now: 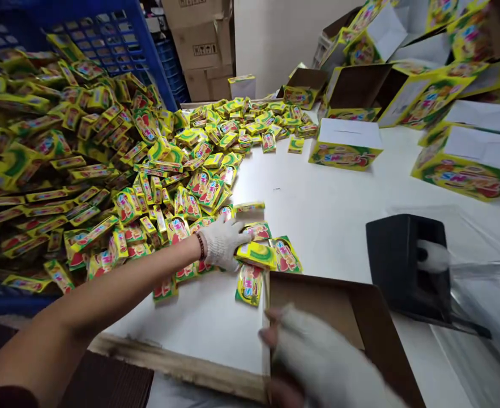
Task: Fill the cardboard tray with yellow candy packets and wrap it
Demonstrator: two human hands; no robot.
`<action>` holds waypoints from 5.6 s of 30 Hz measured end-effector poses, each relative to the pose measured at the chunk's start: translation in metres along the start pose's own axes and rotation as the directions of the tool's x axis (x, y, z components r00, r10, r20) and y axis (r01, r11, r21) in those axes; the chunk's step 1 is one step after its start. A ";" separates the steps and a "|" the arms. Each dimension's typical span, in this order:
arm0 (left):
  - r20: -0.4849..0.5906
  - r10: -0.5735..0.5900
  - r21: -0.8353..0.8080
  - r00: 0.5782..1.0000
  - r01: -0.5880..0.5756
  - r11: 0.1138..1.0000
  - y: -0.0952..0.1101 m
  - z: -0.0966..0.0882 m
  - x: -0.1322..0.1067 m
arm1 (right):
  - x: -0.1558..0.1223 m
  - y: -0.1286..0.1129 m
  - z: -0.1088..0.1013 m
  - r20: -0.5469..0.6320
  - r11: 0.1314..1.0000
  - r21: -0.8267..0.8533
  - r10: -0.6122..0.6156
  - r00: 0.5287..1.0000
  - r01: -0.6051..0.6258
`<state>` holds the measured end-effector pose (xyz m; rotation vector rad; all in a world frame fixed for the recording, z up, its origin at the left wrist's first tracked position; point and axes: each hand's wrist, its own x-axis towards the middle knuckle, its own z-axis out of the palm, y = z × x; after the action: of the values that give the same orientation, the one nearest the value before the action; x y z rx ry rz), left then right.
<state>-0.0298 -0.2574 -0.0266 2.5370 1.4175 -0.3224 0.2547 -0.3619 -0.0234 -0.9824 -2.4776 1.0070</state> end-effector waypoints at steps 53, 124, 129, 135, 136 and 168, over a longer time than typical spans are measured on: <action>-0.166 -0.265 -0.136 0.950 0.244 0.960 0.019 0.040 -0.041 | 0.038 -0.051 0.126 -0.083 0.840 0.352 0.468 0.880 -0.414; -0.365 -0.424 -0.600 0.829 0.139 0.788 0.091 0.132 -0.152 | 0.065 -0.066 0.098 0.335 -0.187 0.942 0.561 0.757 -0.279; -0.392 -0.581 -0.842 0.713 -0.023 0.539 0.088 0.122 -0.164 | 0.063 -0.061 0.104 0.151 0.393 0.807 0.585 0.797 -0.442; -0.260 -0.781 -0.965 0.568 -0.125 0.231 0.090 0.117 -0.146 | 0.068 -0.073 0.105 -0.153 0.981 -0.138 0.115 0.981 -0.136; -0.217 -0.773 -0.975 0.596 -0.095 0.200 0.093 0.116 -0.142 | 0.067 -0.071 0.108 -0.168 0.979 -0.198 0.023 0.986 -0.057; -0.057 -0.791 -0.994 0.609 0.038 0.101 0.097 0.120 -0.133 | 0.037 -0.008 0.143 -0.198 0.989 0.096 -0.091 0.976 0.111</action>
<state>-0.0248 -0.4493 -0.0937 1.0114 1.7447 1.1451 0.1540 -0.4125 -0.1187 -0.8677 -2.2665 0.9525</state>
